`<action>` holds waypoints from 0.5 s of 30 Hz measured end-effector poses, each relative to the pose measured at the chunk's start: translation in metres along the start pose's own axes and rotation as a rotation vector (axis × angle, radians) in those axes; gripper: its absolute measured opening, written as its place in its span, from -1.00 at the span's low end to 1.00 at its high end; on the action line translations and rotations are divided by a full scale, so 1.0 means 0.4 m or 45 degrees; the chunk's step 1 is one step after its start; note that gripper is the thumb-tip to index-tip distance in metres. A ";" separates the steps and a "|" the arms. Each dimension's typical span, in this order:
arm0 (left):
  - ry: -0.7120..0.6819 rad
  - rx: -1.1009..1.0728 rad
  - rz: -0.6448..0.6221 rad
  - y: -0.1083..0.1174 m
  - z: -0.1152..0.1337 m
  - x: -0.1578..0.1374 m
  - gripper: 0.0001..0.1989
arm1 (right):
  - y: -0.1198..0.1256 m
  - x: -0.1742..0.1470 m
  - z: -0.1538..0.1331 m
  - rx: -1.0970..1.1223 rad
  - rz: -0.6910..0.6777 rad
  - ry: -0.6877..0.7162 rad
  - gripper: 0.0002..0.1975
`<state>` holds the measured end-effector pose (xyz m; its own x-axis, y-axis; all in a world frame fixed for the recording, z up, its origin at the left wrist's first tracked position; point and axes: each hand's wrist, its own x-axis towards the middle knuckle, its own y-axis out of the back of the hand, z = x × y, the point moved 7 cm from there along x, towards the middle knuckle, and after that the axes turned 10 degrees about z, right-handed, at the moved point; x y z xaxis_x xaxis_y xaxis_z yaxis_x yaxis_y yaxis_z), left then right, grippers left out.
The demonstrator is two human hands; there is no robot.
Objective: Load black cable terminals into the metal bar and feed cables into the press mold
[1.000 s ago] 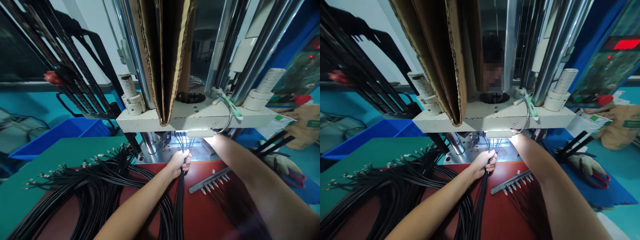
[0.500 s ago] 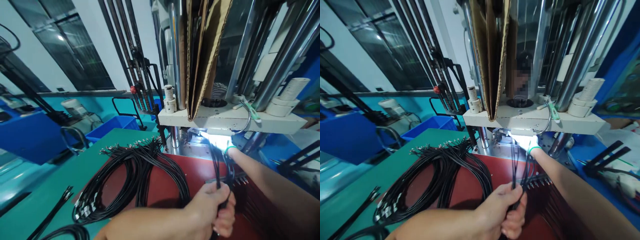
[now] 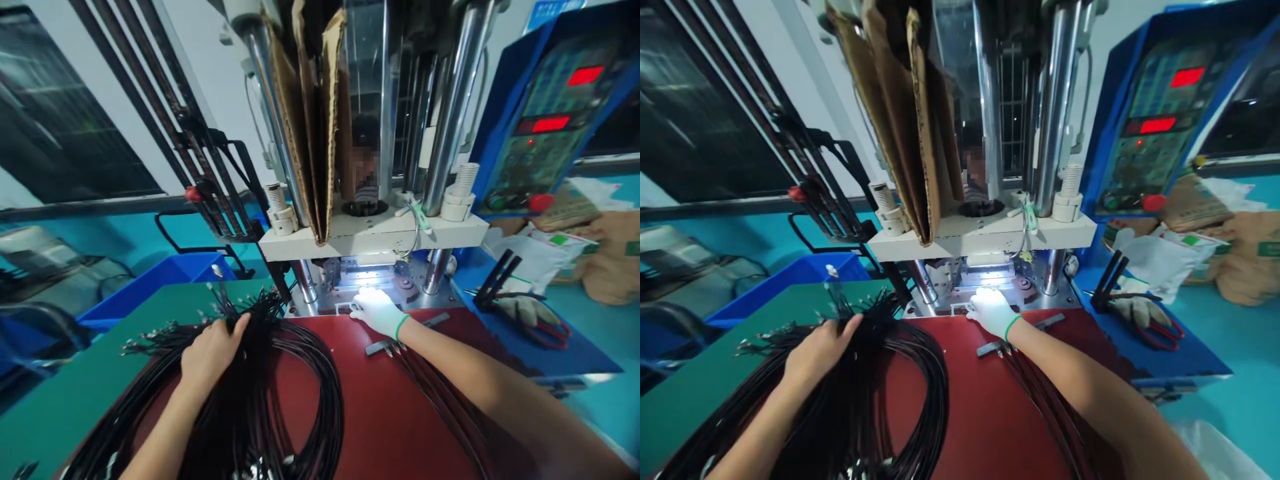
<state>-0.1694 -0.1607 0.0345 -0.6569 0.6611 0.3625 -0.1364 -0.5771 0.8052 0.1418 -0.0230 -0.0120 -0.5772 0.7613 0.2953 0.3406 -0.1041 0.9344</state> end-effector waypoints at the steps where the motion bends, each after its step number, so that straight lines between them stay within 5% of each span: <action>1: -0.163 0.133 0.021 -0.009 0.031 -0.005 -0.55 | -0.006 0.003 0.002 0.019 -0.001 -0.001 -0.74; 6: -1.019 0.129 -0.232 -0.136 0.275 -0.158 -0.69 | 0.002 0.011 -0.003 0.206 0.014 0.004 -0.82; 10: -1.171 0.082 -0.427 -0.242 0.354 -0.197 -0.60 | 0.113 -0.052 0.017 0.411 0.093 -0.051 -0.80; 12: -1.185 0.085 -0.471 -0.262 0.359 -0.190 -0.59 | 0.198 -0.158 0.073 0.490 0.183 -0.188 -0.72; 15: -1.229 0.031 -0.476 -0.247 0.368 -0.189 -0.61 | 0.317 -0.429 0.230 0.597 0.484 -0.580 -0.62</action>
<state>0.0031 -0.0830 -0.0034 0.3001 0.9052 0.3010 -0.1876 -0.2534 0.9490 0.3523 -0.1079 0.0373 -0.0275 0.9271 0.3737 0.7939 -0.2070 0.5718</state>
